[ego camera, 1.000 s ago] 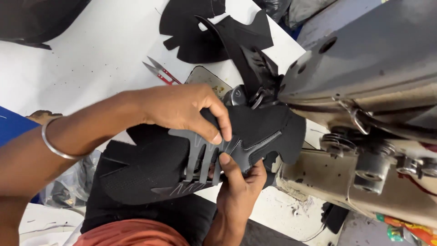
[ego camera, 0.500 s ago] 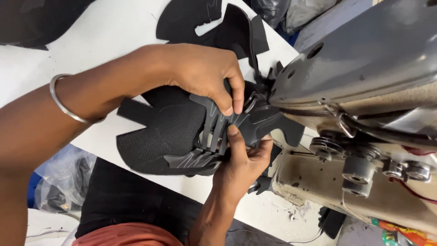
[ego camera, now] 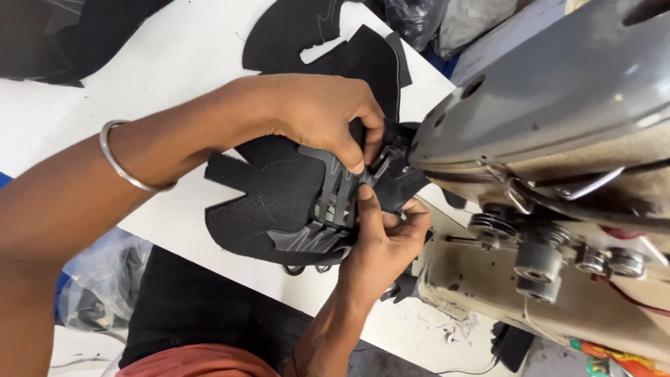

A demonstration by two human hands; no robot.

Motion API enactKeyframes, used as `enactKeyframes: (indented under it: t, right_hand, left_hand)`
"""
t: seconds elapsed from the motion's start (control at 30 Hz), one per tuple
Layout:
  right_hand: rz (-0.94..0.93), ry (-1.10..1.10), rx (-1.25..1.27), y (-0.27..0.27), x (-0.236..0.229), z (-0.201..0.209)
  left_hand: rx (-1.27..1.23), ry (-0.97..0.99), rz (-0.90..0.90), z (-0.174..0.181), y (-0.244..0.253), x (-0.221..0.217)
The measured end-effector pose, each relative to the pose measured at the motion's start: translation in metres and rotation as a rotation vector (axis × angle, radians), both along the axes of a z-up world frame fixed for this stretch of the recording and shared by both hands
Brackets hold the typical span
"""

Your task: The person sews black gloves using a sewing machine. They pick up gloves from a pile, align them under the needle, and guide them through the machine to stitch the edges. The person repeats this process for multiple gloves.

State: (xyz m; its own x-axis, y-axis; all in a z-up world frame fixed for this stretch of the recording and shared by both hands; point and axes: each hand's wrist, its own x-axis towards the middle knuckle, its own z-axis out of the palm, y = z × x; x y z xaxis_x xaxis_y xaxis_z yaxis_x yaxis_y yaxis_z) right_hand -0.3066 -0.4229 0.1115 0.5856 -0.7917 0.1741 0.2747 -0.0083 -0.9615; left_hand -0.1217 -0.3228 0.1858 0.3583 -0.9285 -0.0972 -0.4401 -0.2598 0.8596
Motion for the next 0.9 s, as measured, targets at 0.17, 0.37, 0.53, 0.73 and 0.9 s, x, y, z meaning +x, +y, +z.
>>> enactKeyframes:
  t: [0.17, 0.37, 0.53, 0.73, 0.9]
  right_hand:
    - [0.004, 0.039, -0.19, -0.001, -0.027, 0.007]
    - [0.124, 0.27, -0.163, -0.016, -0.041, 0.008]
    - [0.216, 0.177, -0.123, -0.006, -0.029, -0.001]
    - [0.117, 0.027, -0.242, 0.002, -0.024, -0.009]
    - [0.117, 0.034, -0.295, -0.006, -0.02, -0.011]
  left_hand:
    - [-0.273, -0.392, 0.169, 0.0, 0.023, -0.023]
    - [-0.227, -0.714, 0.222, 0.009, 0.042, -0.079]
    - [-0.162, -0.565, 0.145, 0.006, 0.034, -0.085]
    - [-0.15, -0.342, 0.087, 0.013, 0.023, -0.079]
    - [-0.154, -0.375, 0.082, 0.008, 0.019, -0.076]
